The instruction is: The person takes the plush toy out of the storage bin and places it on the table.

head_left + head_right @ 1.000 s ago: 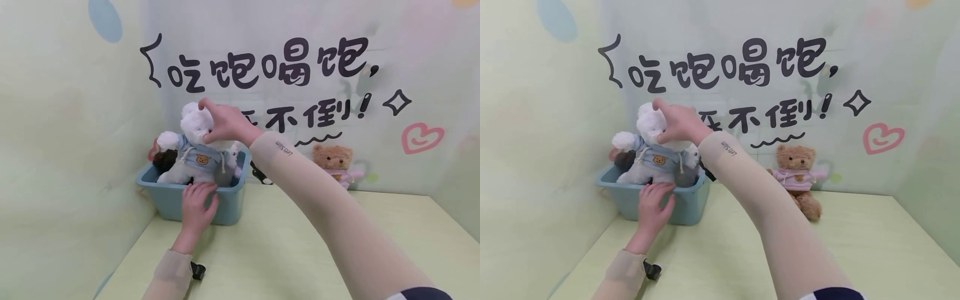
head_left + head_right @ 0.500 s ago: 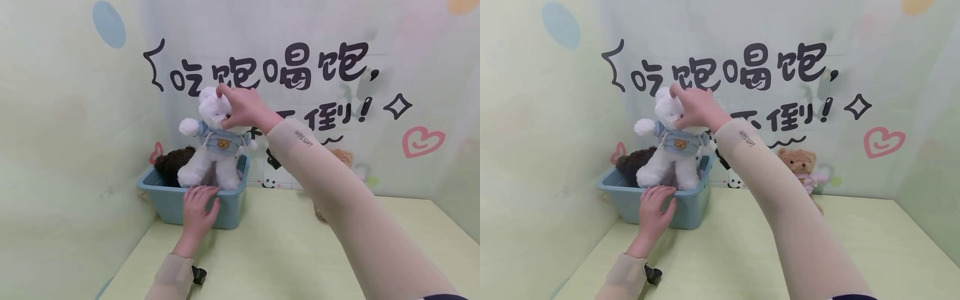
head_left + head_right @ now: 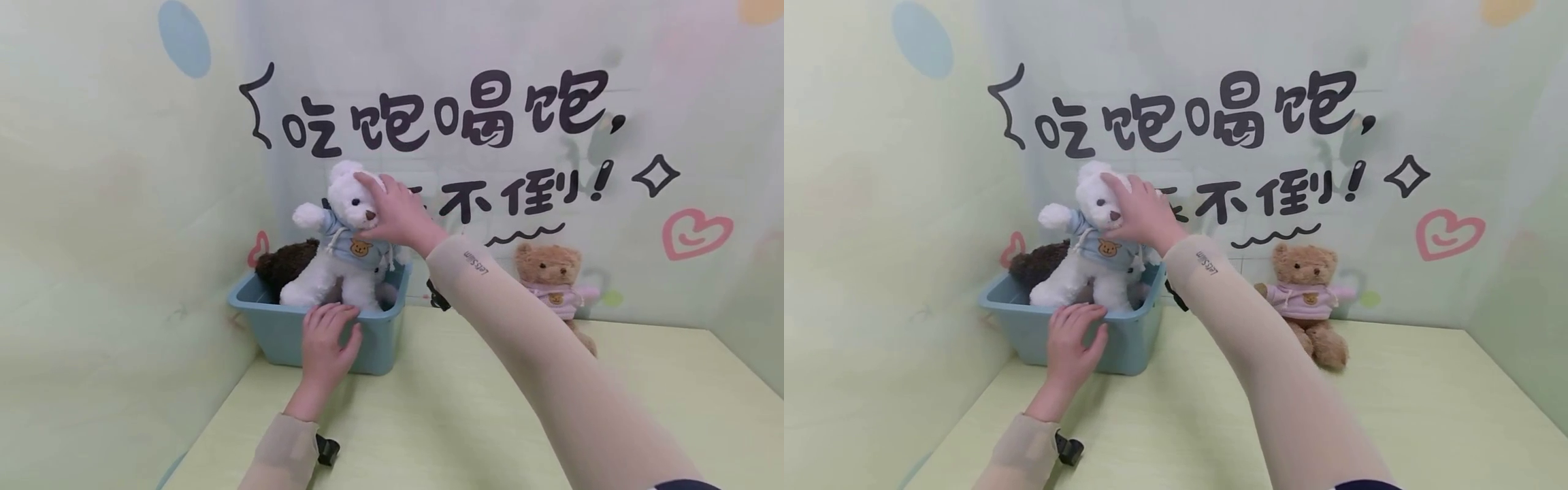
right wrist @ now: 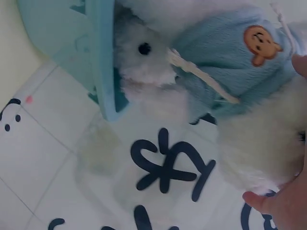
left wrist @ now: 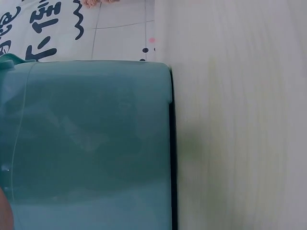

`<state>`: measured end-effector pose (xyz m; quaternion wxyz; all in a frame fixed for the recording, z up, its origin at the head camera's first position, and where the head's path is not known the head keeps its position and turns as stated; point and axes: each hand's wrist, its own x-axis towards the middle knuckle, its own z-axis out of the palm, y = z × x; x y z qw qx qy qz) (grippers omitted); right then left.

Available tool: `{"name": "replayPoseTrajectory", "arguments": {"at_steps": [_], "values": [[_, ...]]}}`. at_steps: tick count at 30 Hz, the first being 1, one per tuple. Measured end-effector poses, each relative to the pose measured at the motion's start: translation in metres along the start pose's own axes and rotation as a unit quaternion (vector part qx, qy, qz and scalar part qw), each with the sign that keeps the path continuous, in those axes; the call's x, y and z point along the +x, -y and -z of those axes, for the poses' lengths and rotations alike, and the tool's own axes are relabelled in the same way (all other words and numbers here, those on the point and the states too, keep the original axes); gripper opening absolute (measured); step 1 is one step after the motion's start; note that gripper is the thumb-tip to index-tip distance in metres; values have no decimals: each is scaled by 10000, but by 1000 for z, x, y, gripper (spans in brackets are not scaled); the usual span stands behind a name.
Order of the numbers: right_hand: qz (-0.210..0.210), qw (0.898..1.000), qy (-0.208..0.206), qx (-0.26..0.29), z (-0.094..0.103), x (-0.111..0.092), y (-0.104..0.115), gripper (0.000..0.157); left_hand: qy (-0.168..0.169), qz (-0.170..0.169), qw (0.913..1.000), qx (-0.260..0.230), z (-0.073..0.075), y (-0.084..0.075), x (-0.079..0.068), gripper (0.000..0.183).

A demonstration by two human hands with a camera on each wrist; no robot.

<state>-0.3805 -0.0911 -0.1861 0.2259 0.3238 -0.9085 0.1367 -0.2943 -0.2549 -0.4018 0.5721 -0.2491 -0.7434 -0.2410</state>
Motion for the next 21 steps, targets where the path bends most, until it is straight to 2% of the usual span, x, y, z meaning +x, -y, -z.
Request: {"name": "replayPoseTrajectory", "arguments": {"at_steps": [3,5,9,12,16,18,21], "values": [[74,9993,-350,-49,-9,-5,-3,104,51,129,9998,-153,0,-2,3,19],[237,9976,-614,-199,-14,-7,-5,100,65,383,9988,-313,1,-3,7,15],[787,9907,-1005,-472,-16,-13,-6,92,-77,1278,9908,-431,3,-10,22,8],[1074,9854,-1217,-520,-15,-16,-8,90,-153,2218,9744,-330,1,-16,38,15],[1195,9831,-1326,-414,-14,-18,-10,90,-92,3396,9402,-244,-4,-23,57,28],[1231,9831,-1301,-374,-16,-19,-10,90,-57,3712,9283,-207,-5,-24,64,32],[1278,9831,-1258,-379,-20,-21,-10,89,-15,3915,9200,-164,-6,-22,66,35]]}}
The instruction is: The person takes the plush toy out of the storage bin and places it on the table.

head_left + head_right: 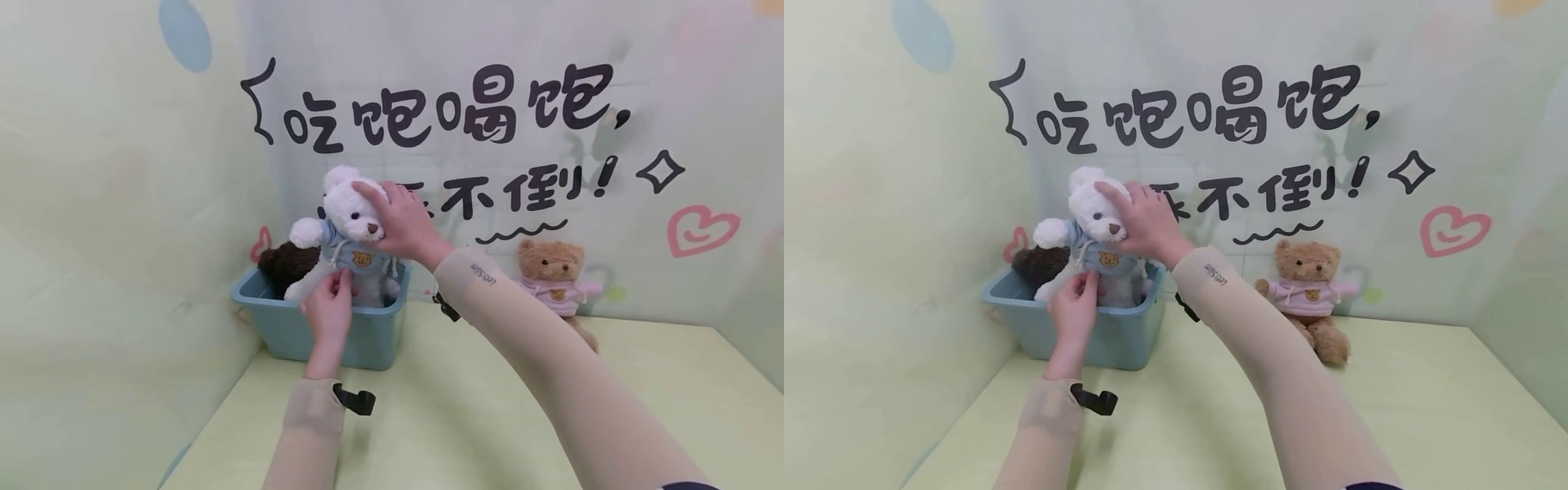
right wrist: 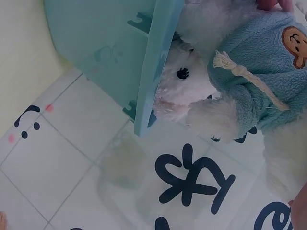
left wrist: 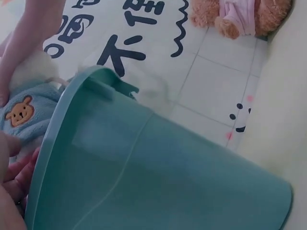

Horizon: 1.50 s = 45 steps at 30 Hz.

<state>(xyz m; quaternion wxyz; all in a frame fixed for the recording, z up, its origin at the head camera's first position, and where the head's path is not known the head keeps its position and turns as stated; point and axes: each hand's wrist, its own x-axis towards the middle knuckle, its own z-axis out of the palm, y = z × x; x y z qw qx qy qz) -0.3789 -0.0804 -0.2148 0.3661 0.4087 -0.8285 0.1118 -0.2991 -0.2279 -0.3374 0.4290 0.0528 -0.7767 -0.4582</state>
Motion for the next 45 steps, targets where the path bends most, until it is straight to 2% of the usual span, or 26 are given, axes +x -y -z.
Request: {"name": "replayPoseTrajectory", "arguments": {"at_steps": [5,8,13,21,26,30,33,36,39,42,45], "values": [[122,9999,26,-91,-4,-4,3,90,124,207,9995,-217,2,1,2,37],[187,9997,1,-145,-3,-2,5,90,108,206,9992,-315,2,1,3,37],[99,9999,-49,-56,5,5,5,86,-148,-52,9996,-223,2,1,5,29],[-22,10000,21,52,19,15,1,86,-523,-139,9981,-279,3,8,6,21],[4,9999,92,50,22,16,-1,84,-502,-489,9968,-376,3,14,5,24],[-153,9996,225,-26,21,14,-5,86,-242,-1004,9941,-330,4,22,2,23],[-254,9993,264,-59,22,11,-10,86,204,-1634,9863,106,7,30,-1,18],[-242,9995,212,-62,22,8,-15,85,787,-2333,9672,620,12,38,-4,15],[-206,9995,222,-116,27,9,-18,84,1281,-2725,9484,997,15,44,-8,21],[-114,9993,263,-218,37,15,-20,85,1448,-2878,9393,1182,16,48,-11,30],[147,9994,156,-265,51,26,-19,85,1278,-3002,9372,1231,15,50,-14,33]]}}
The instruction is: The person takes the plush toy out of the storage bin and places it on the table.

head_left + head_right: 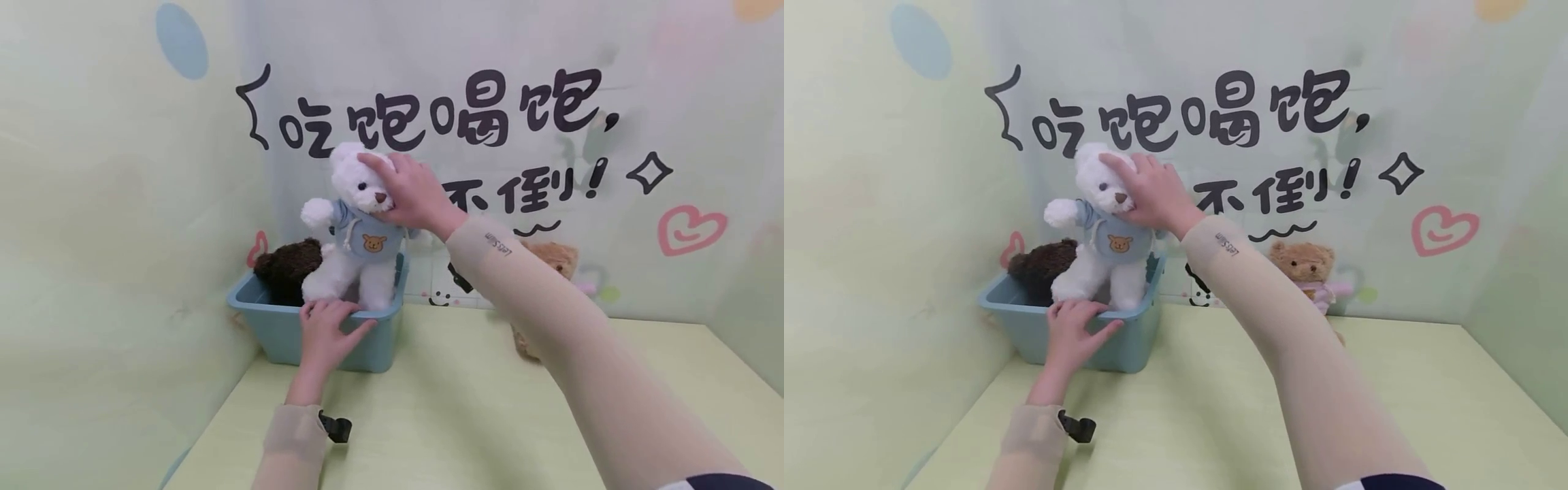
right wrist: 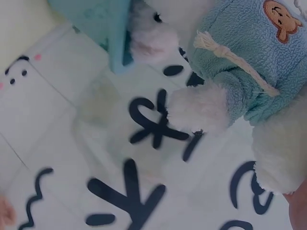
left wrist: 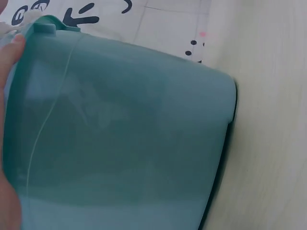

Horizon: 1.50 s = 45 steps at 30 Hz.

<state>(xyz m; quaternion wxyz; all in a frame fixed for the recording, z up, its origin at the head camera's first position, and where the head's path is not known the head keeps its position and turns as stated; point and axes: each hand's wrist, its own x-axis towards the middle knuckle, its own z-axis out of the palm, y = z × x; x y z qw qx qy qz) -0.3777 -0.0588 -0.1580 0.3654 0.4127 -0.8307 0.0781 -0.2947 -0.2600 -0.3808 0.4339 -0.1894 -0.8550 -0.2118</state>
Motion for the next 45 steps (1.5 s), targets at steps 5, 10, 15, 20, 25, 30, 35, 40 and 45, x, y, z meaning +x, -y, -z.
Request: {"name": "replayPoseTrajectory", "arguments": {"at_steps": [5,10,15,20,25,30,35,40,45], "values": [[459,9976,-515,-75,33,17,-4,83,-317,-41,9995,42,-1,-1,-2,35],[162,9977,-569,-320,66,22,-12,85,-237,-73,9997,46,1,-2,3,34],[18,9974,-476,-544,88,16,-25,85,-182,-53,9997,134,3,1,7,40],[-104,9971,-325,-679,101,-1,-39,86,-84,-18,9999,123,3,5,6,41],[-204,9970,-92,-742,107,-23,-54,88,-56,65,9999,99,2,9,1,34],[-170,9968,-9,-785,106,-44,-67,85,-122,86,9999,-12,-1,9,0,32],[-73,9957,53,-918,98,-65,-79,84,-176,51,9998,-69,-4,7,1,33],[-127,9959,312,-835,79,-84,-85,86,-186,39,9998,-117,-6,5,0,32],[-116,9958,579,-696,55,-99,-89,86,-227,-20,9996,-156,-10,1,0,32]]}}
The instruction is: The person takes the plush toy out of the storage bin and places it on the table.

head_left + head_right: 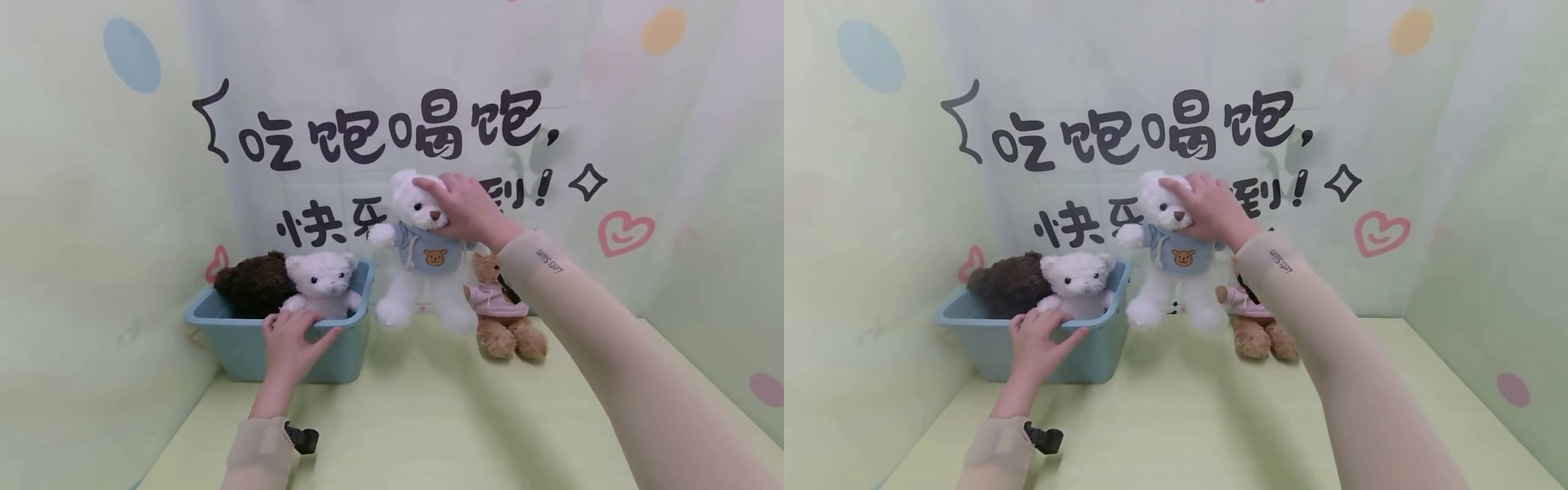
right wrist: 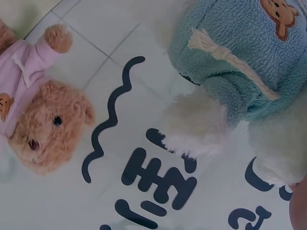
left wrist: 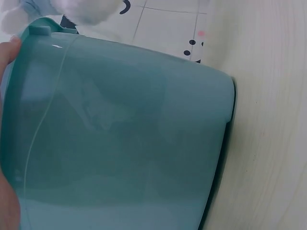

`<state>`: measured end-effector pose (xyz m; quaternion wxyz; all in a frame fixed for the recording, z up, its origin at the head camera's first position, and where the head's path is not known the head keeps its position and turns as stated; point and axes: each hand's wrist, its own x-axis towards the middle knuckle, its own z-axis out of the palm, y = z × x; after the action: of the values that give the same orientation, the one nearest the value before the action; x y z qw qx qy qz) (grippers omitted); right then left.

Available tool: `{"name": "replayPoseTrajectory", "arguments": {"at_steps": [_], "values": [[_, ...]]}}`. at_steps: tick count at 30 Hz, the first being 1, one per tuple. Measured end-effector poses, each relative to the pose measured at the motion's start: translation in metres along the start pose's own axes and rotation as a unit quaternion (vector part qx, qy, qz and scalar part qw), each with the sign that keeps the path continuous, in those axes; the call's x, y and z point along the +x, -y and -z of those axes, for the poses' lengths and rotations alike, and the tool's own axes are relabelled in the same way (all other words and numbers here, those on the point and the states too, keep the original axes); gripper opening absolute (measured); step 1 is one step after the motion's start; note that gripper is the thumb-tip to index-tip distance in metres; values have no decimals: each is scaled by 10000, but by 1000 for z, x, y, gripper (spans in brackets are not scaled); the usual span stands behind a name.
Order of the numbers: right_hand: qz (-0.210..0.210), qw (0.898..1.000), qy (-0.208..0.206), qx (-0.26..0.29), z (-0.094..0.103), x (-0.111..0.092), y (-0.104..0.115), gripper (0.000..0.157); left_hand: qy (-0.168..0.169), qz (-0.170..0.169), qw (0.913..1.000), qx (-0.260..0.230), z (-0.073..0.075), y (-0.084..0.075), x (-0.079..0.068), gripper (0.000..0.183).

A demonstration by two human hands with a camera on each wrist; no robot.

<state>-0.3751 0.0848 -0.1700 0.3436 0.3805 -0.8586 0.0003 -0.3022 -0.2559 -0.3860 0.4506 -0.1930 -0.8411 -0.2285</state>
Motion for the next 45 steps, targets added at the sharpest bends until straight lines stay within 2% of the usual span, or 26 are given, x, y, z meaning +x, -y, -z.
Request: {"name": "replayPoseTrajectory", "arguments": {"at_steps": [4,8,15,20,25,38,45], "values": [[166,9998,-119,55,-26,-2,-1,84,-13,-21,10000,-8,0,1,1,31],[77,9998,-82,169,-46,-5,-1,85,-12,-44,10000,-3,-1,2,3,31],[-36,9996,154,216,-70,-12,-5,86,-36,-141,9999,14,-3,2,7,31],[-35,9996,102,251,-88,-18,-9,88,26,-117,9999,28,-3,-1,8,30],[34,9995,145,287,-105,-25,-7,88,20,-130,9999,47,-3,-3,3,30],[140,9996,221,80,-122,-27,-1,90,-200,-196,9996,26,-5,0,-3,35],[94,9995,308,-34,-129,-30,-1,92,-148,-218,9996,112,-2,2,-2,40]]}}
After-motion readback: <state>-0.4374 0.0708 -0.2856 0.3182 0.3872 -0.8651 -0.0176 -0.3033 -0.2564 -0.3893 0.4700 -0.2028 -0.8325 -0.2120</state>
